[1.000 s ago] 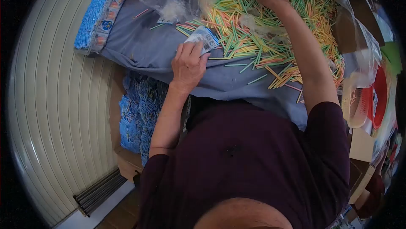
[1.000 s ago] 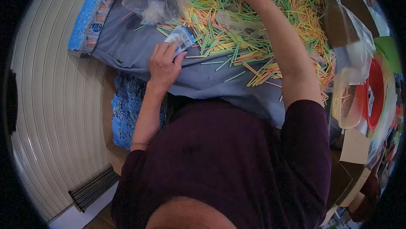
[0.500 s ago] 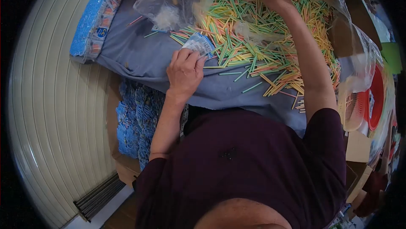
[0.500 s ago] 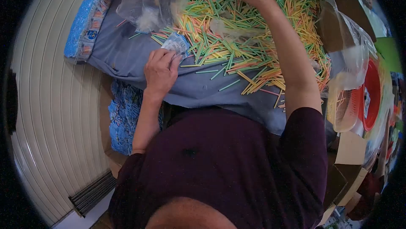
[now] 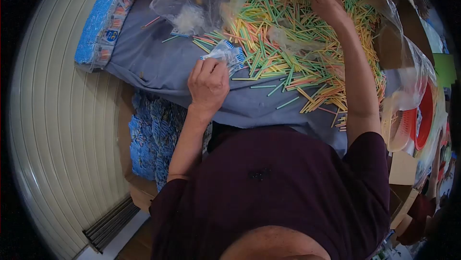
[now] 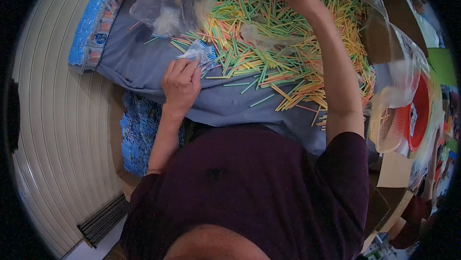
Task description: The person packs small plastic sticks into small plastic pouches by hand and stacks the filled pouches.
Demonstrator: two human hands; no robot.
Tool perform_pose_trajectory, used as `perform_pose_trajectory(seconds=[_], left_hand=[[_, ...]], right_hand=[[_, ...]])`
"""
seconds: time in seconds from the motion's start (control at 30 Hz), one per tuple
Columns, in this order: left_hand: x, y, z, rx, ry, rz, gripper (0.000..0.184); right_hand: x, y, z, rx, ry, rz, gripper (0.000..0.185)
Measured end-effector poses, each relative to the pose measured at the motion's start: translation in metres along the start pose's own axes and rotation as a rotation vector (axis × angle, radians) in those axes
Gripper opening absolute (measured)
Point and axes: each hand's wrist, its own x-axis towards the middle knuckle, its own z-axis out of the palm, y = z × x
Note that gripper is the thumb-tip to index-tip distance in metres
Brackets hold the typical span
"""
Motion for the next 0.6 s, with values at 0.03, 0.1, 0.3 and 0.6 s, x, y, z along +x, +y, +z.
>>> perform_pose_trajectory(seconds=[0.03,0.1,0.3,0.6], left_hand=[[0.002,0.003,-0.006,-0.050,-0.029,-0.023,0.016],[0.005,0.005,-0.013,-0.104,-0.056,-0.048,0.016],[0.008,-0.012,-0.005,-0.081,-0.147,-0.071,0.015],[-0.002,-0.009,-0.004,-0.174,0.037,-0.086,0.015]], right_hand=[[-0.006,0.001,0.006,-0.002,-0.007,0.003,0.039],[-0.015,0.001,0.012,0.115,-0.071,0.082,0.032],[-0.017,-0.049,0.014,-0.172,-0.357,0.245,0.029],[-0.015,-0.036,0.040,-0.389,-0.098,0.111,0.037]])
